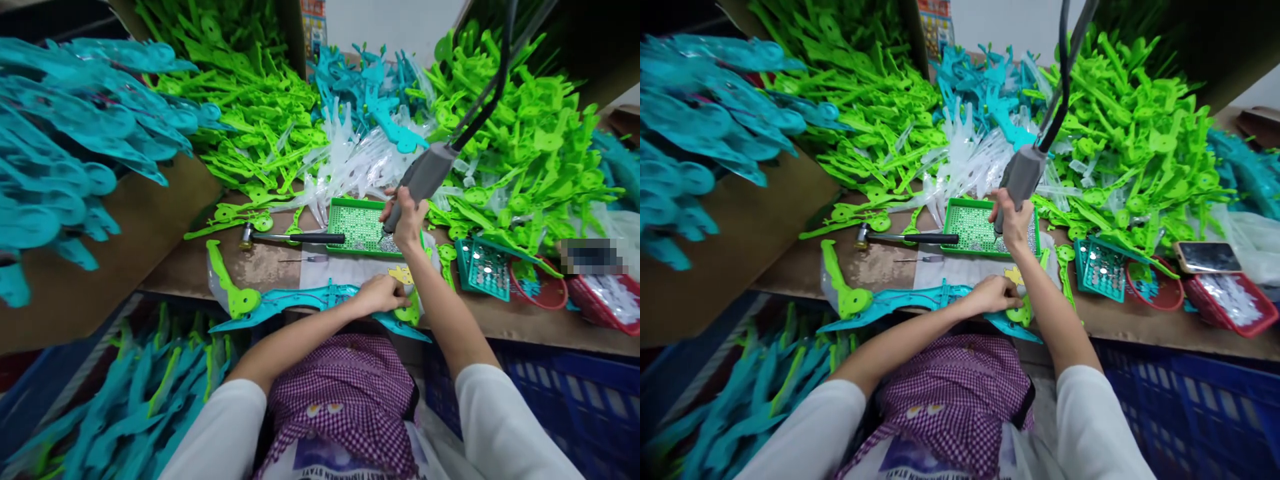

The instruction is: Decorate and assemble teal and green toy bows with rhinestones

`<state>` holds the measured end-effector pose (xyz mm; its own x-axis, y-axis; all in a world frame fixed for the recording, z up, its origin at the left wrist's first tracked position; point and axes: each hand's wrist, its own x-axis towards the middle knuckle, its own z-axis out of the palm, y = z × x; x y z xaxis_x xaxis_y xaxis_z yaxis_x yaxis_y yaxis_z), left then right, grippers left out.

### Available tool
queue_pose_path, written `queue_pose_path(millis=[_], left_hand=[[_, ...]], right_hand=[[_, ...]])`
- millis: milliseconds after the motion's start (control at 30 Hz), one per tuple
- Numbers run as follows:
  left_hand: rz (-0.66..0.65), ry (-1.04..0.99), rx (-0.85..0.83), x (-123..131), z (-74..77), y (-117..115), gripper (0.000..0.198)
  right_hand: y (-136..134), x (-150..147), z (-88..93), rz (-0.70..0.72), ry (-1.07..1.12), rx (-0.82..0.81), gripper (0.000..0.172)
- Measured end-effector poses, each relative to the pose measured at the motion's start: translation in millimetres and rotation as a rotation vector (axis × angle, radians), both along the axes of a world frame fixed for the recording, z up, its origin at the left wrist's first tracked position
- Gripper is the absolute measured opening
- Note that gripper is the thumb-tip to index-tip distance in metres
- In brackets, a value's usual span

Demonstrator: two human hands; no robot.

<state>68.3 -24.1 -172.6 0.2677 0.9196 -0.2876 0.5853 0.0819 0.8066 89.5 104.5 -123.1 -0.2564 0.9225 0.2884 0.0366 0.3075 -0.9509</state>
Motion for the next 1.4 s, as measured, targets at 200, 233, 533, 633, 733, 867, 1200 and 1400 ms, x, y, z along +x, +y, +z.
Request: queue_pose_path(millis=[200, 233, 533, 633, 733, 867, 1200, 1400], left_hand=[[0.012, 0.005, -0.026, 1, -0.5, 1, 0.019], [0.011, 0.003, -0.027, 1, -0.6, 1, 0.019], [0.017, 0.003, -0.034, 2, 0.5, 1, 0.018], [0.013, -0.003, -0.025, 1, 0.9, 1, 0.017], [0.017, -0.002, -0.019, 1, 0.4, 0, 0.018], [0.032, 0.005, -0.02, 1, 1.3, 1, 0.02], [0.031, -0.018, -0.047, 1, 4.6, 4, 0.017], [0.044, -0.024, -0.059, 2, 5.1, 4, 0.017]], right_hand=[[5, -4, -14.7, -0.002, 0.008, -0.015, 0.054], [5, -4, -16.4, -0.001, 0.028, -0.016, 0.053], [5, -3, -22.6, -0.02, -0.014, -0.001, 0.053], [5, -4, -19.2, -0.018, -0.031, -0.002, 0.059], [5, 4, -6.4, -0.039, -0.033, 0.046, 0.07], [5, 44, 17.8, -0.135, 0.007, 0.139, 0.074], [26, 125, -8.1, -0.374, 0.144, 0.142, 0.056], [40, 120, -18.7, -0.265, 0.274, 0.156, 0.048]])
